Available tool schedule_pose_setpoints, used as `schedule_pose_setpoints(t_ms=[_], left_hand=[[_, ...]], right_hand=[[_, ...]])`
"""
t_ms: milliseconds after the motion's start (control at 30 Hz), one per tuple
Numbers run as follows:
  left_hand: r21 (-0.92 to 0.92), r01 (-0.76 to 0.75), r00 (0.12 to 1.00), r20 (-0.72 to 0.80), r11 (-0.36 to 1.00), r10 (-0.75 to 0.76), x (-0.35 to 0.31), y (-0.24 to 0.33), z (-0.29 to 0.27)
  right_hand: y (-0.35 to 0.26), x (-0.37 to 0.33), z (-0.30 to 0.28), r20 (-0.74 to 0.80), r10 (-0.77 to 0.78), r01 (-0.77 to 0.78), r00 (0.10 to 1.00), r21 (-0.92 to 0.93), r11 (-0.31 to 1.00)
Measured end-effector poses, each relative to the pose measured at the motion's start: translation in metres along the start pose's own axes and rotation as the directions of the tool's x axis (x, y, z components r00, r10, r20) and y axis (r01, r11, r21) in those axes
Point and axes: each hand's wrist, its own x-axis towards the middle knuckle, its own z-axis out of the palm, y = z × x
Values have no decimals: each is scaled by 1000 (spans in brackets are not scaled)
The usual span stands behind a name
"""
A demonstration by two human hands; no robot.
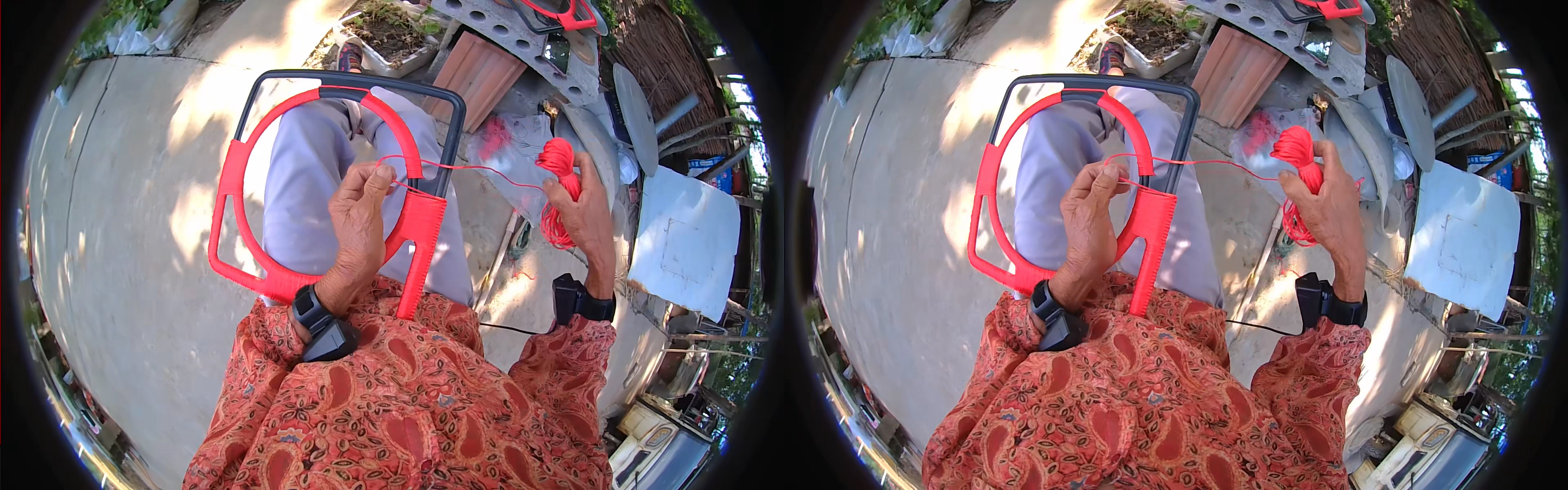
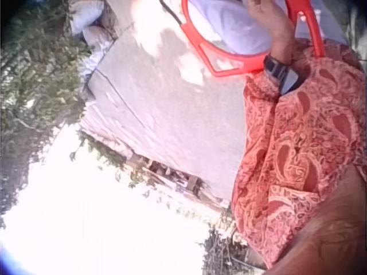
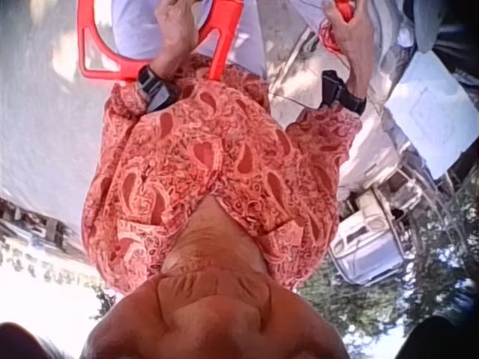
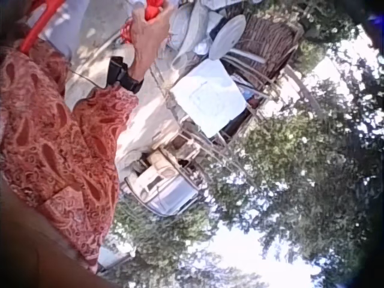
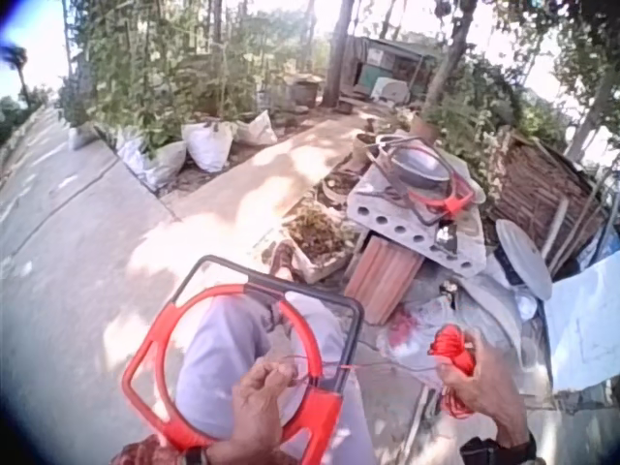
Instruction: Wrapping a red plastic frame with red twine.
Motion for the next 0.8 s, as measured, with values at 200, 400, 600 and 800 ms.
schedule_pose_setpoints(t_ms=[200,400,600,800], left_hand=[[-89,188,979,-64,978,-194,0,-1,-7],[-139,361,917,-126,922,-378,-1,6,0],[-187,364,926,-37,912,-377,1,-1,-10],[-196,306,946,-49,932,-321,0,-1,-8]], right_hand=[[-8,-41,71,583,-260,226,770,132,965],[-38,-3,132,546,-274,3,792,446,895],[-39,-5,137,546,-264,-212,795,658,723],[-40,-11,113,528,-275,-121,804,598,793]])
